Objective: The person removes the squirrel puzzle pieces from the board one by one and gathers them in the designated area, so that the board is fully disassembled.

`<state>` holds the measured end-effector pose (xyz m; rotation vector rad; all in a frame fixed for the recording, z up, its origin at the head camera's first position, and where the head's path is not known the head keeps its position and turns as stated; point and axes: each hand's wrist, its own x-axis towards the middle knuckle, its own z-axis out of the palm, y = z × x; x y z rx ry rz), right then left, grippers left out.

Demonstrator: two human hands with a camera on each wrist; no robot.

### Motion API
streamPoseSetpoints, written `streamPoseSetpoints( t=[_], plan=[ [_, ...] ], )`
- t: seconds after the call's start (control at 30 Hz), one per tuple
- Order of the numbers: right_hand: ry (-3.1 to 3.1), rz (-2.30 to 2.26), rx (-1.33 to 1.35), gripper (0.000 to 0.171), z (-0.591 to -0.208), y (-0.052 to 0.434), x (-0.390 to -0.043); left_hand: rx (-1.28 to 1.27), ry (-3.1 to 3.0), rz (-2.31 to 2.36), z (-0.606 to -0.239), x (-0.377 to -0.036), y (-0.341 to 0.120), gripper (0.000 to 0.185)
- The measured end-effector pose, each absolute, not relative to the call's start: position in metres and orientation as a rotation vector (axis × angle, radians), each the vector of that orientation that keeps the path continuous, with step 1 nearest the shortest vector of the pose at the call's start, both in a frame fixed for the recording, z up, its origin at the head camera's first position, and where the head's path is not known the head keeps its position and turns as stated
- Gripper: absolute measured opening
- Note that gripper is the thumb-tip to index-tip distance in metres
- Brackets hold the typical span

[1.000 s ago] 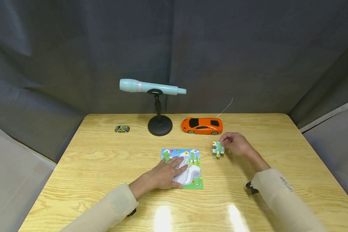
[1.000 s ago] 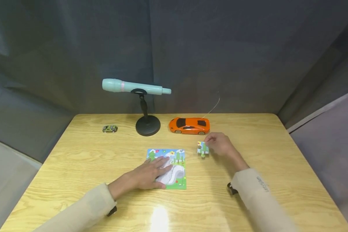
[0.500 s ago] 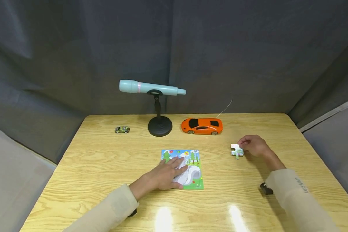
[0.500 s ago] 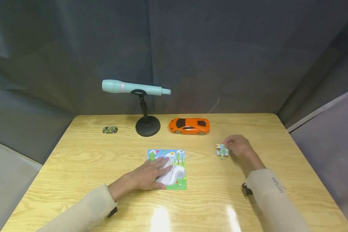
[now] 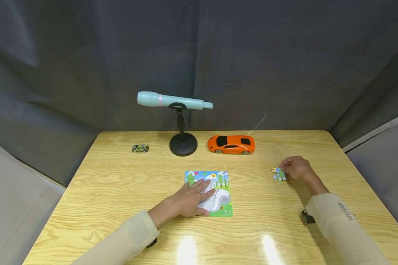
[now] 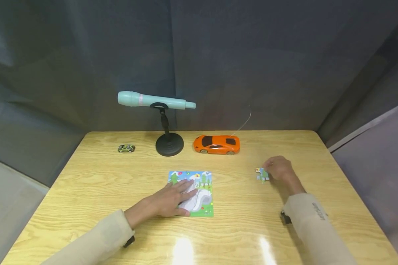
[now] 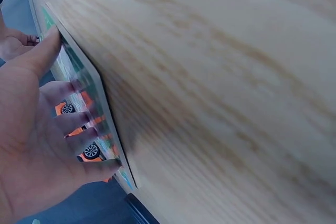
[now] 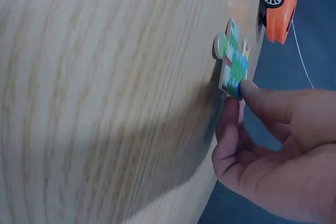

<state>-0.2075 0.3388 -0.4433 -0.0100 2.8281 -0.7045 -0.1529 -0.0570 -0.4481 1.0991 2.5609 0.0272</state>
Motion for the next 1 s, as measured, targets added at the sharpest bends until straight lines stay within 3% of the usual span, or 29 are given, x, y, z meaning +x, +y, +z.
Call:
streamPoseSetpoints(
  t=[0.4, 1.0],
  plan=[
    [2.876, -0.784, 0.050, 0.023, -0.446, 0.328, -0.212, 1.123, 2.564, 0.074, -0.452, -0.152, -0.061, 0.074],
    [2.756, -0.975, -0.133, 0.021, -0.432, 0.210, -0.220, 1.202, 2.684, 0.105, -0.456, -0.155, -0.073, 0.071]
  ],
)
